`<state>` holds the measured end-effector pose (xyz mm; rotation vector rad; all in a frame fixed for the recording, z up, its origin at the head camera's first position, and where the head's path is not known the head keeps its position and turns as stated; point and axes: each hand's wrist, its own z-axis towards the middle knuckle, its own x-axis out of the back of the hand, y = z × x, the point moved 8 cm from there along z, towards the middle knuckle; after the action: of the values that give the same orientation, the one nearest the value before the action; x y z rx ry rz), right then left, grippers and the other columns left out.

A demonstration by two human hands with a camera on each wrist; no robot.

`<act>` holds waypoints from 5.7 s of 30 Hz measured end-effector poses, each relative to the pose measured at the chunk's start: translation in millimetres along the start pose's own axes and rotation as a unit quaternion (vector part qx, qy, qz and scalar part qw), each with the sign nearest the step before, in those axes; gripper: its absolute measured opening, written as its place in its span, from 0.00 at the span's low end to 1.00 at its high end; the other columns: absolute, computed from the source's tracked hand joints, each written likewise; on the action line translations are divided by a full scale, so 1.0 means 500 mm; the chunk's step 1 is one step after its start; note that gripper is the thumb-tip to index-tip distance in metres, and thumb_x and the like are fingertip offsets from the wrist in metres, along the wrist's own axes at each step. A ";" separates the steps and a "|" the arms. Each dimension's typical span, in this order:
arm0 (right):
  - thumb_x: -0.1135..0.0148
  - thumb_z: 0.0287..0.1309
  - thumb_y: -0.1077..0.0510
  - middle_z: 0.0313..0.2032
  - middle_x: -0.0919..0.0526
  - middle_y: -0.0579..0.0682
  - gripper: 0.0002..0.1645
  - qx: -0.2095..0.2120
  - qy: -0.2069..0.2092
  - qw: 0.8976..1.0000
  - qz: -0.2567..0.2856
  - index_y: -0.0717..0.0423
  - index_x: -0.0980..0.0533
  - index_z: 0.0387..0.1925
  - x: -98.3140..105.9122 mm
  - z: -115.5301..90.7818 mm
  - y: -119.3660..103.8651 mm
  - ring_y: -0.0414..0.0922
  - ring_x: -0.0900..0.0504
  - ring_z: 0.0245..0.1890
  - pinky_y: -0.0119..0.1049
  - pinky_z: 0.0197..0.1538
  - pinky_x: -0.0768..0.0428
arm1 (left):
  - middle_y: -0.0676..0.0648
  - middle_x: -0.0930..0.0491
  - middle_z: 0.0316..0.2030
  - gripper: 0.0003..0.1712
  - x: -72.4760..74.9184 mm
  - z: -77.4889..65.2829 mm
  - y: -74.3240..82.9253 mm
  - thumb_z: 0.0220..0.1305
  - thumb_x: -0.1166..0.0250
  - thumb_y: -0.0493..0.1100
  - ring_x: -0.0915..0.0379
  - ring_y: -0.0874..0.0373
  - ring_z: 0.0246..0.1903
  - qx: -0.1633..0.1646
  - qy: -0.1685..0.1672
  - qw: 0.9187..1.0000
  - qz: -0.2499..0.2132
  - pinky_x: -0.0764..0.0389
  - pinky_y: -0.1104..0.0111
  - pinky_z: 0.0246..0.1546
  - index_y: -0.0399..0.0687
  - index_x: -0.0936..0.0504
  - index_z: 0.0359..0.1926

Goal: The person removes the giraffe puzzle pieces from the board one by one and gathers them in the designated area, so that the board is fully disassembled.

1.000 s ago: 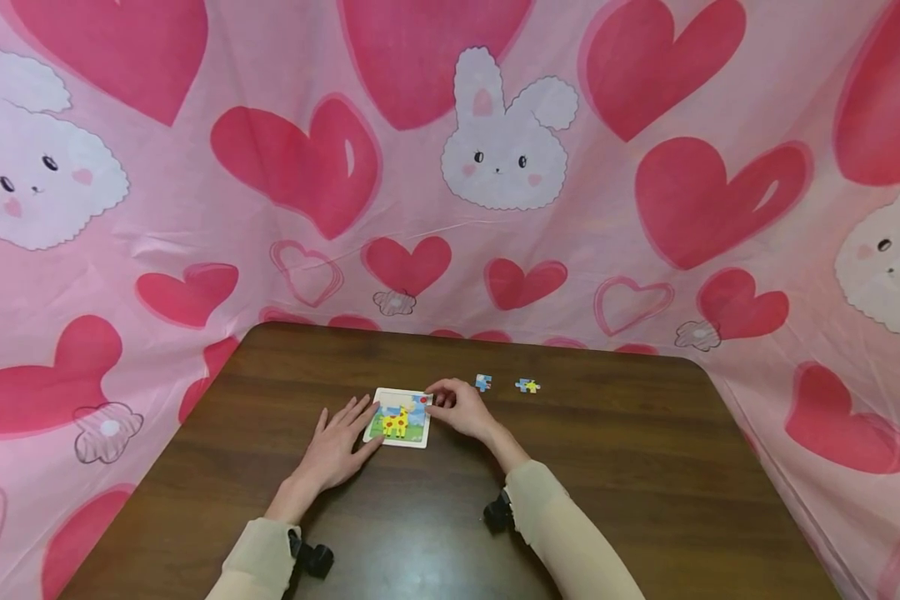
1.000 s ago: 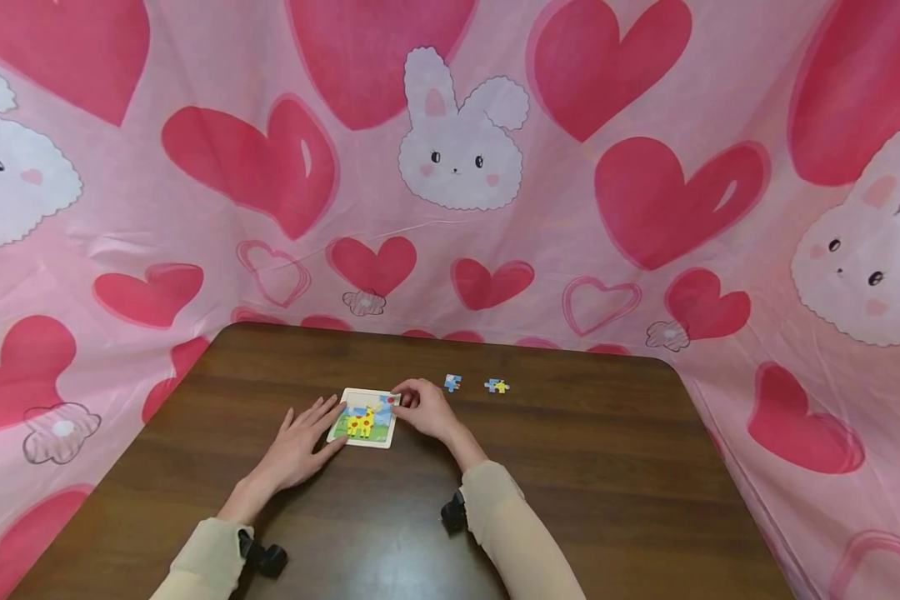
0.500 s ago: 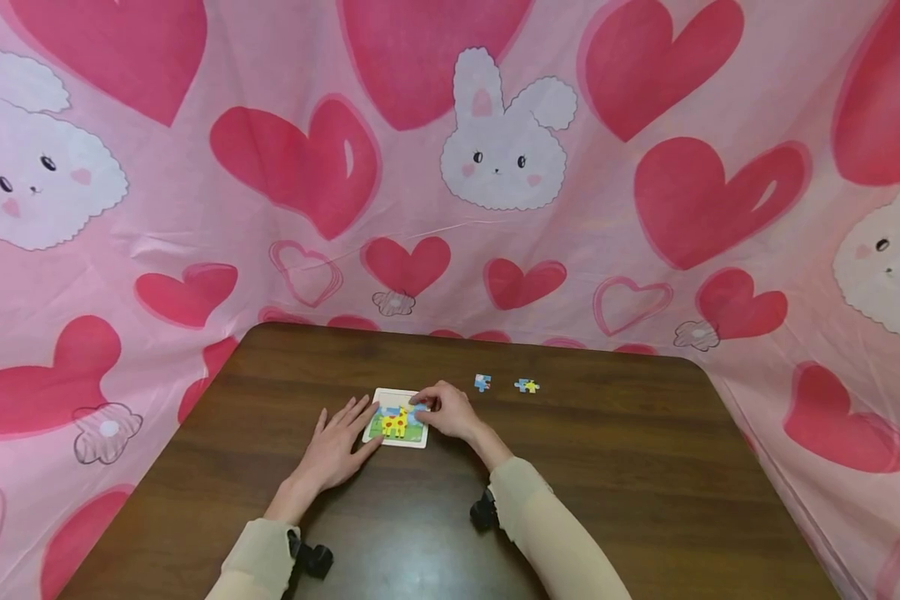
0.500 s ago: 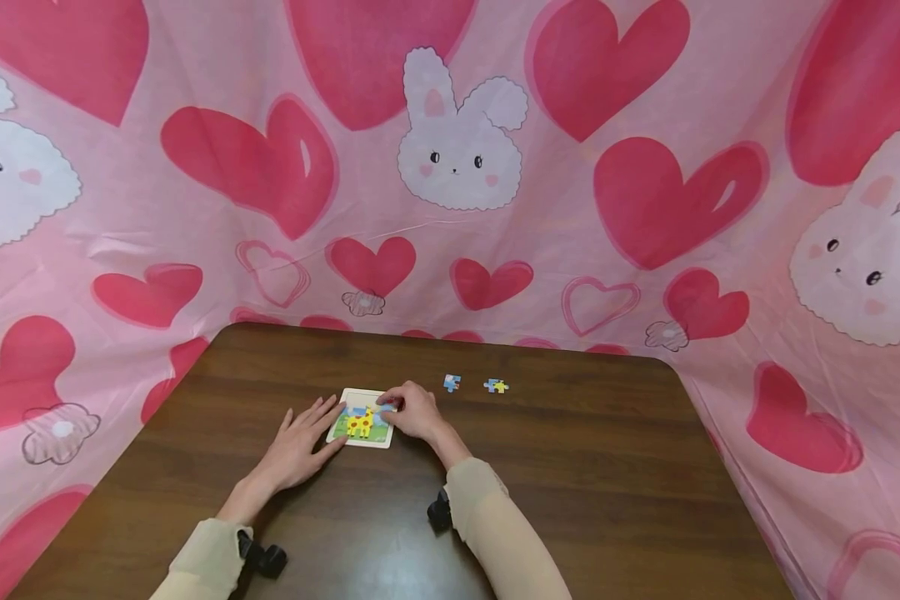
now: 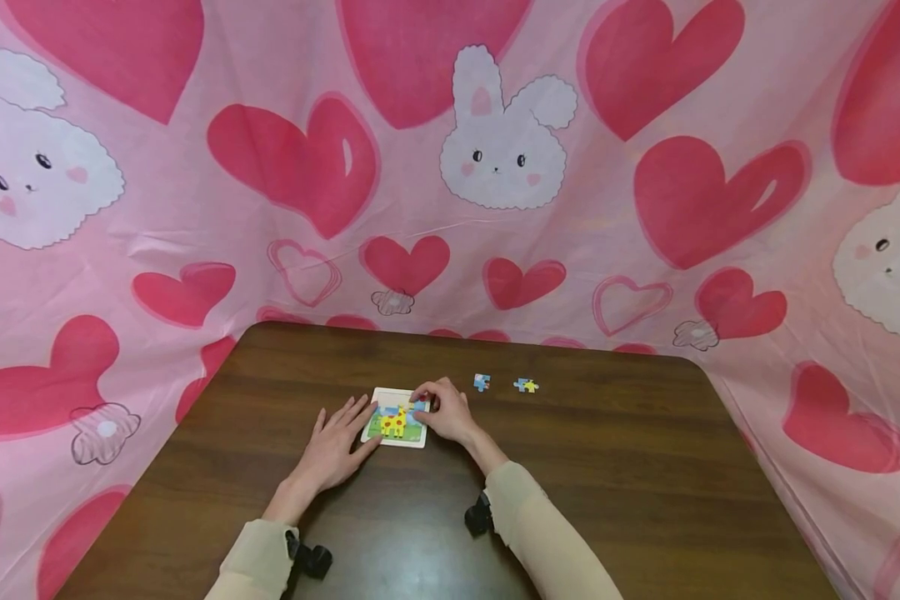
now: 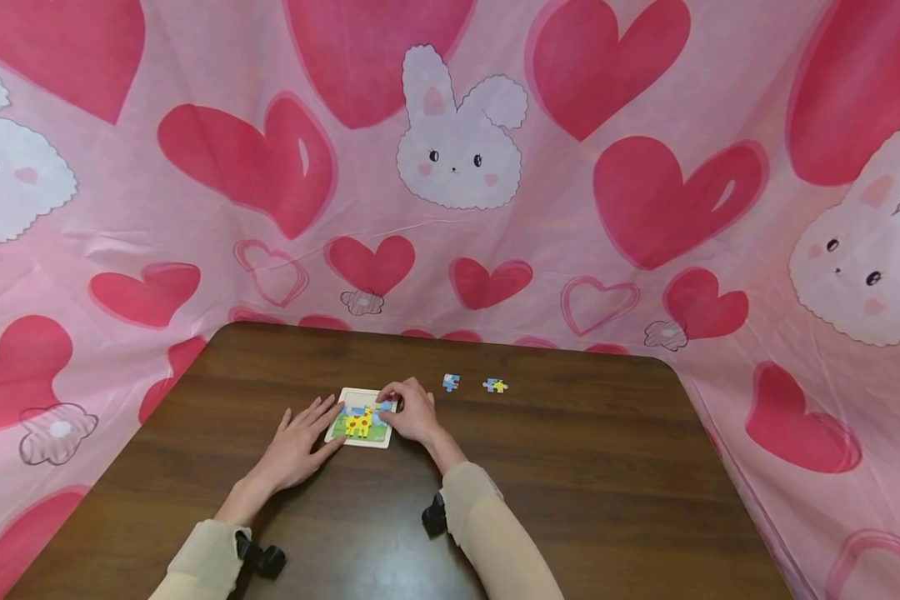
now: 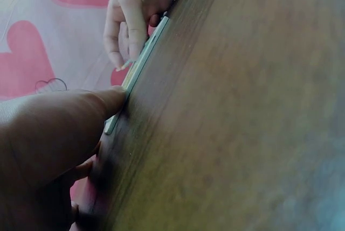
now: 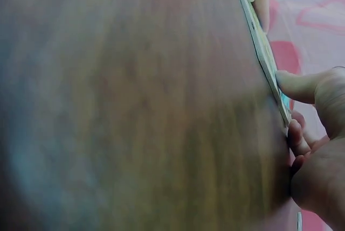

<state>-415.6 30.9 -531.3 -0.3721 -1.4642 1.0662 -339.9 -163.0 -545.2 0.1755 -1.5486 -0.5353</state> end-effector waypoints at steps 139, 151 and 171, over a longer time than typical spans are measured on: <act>0.38 0.73 0.73 0.32 0.10 0.52 0.20 -0.079 0.157 0.951 0.255 0.69 0.25 0.63 0.229 -0.114 0.148 0.38 0.15 0.30 0.27 0.37 0.18 | 0.38 0.42 0.87 0.41 -0.005 0.002 -0.001 0.81 0.38 0.59 0.50 0.34 0.87 0.004 -0.002 1.000 -0.010 0.61 0.25 0.83 0.49 0.36 0.86; 0.39 0.73 0.74 0.32 0.08 0.60 0.20 -0.101 0.207 0.955 0.185 0.74 0.26 0.64 0.382 -0.153 0.237 0.34 0.13 0.29 0.25 0.38 0.16 | 0.38 0.42 0.87 0.41 -0.005 0.004 0.003 0.81 0.38 0.58 0.50 0.34 0.87 0.004 -0.003 1.000 -0.007 0.60 0.24 0.83 0.48 0.36 0.86; 0.37 0.74 0.71 0.37 0.10 0.71 0.19 -0.120 0.220 0.965 0.076 0.73 0.21 0.63 0.425 -0.170 0.301 0.27 0.20 0.27 0.18 0.36 0.22 | 0.34 0.37 0.84 0.42 0.004 0.006 0.004 0.78 0.36 0.60 0.46 0.30 0.85 -0.015 0.026 0.999 -0.024 0.57 0.22 0.81 0.46 0.32 0.83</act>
<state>-438.6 304.0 -530.3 -0.8504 -1.1754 0.8541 -342.2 -161.4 -542.6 0.2024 -1.4874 -0.5868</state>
